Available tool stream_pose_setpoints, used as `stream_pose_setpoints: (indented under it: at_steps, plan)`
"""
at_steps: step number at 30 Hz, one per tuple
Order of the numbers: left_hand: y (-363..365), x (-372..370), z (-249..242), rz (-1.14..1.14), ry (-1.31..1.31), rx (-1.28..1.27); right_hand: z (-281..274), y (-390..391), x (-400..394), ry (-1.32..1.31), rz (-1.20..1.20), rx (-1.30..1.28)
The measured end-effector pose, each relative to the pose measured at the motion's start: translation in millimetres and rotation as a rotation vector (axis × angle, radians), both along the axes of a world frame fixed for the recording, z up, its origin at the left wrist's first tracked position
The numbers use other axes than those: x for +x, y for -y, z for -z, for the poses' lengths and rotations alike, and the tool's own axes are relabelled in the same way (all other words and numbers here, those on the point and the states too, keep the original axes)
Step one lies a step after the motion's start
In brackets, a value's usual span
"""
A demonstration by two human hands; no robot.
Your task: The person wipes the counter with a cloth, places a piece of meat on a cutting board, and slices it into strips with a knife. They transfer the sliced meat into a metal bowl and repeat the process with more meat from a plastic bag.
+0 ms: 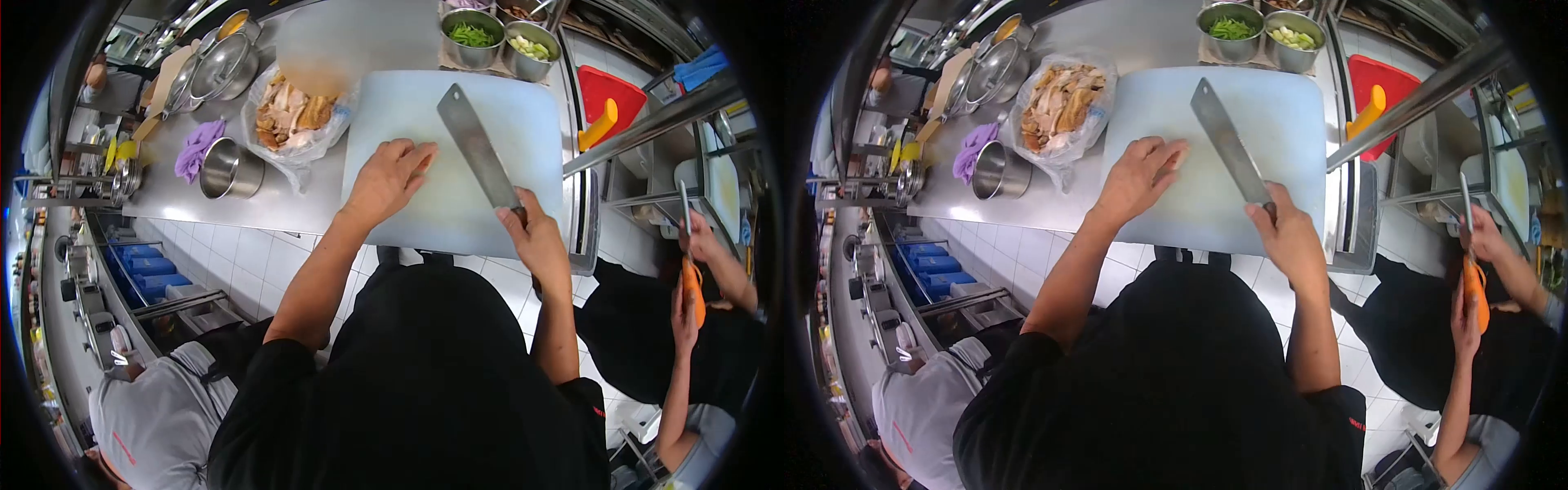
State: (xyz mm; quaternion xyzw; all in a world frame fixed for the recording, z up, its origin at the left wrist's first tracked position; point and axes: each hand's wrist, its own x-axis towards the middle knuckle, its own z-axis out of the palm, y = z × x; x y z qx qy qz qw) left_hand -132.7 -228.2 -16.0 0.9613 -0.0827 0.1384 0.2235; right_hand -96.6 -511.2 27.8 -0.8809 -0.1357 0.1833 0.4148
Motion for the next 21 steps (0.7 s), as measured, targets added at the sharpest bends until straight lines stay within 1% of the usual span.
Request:
stream_pose_setpoints:
  at_steps: [2, 3, 6, 9, 12, 15, 18, 21]
  plan:
    - [4, -1, 7, -0.034, 0.039, -0.074, 0, 1, -7, -0.028, -0.019, -0.018]
    - [5, -4, 10, -0.055, 0.055, -0.111, -5, 0, -8, 0.002, -0.041, -0.056]
    - [4, -7, 15, -0.101, -0.033, -0.369, 1, 4, -2, 0.041, -0.086, -0.098]
    - [-1, -5, 31, -0.116, 0.045, -0.374, 18, 7, 4, 0.116, -0.121, -0.059]
    - [1, -3, 38, -0.110, 0.110, -0.284, 15, 4, 9, 0.025, -0.090, -0.076]
    - [7, -1, 39, -0.140, 0.154, -0.251, 12, 2, 7, -0.007, -0.074, -0.071]
    - [22, -5, 25, -0.234, 0.005, -0.329, 6, -1, 6, -0.038, -0.075, -0.084]
    - [22, -7, 3, -0.329, -0.290, -0.742, -9, -4, 5, -0.051, -0.109, -0.123]
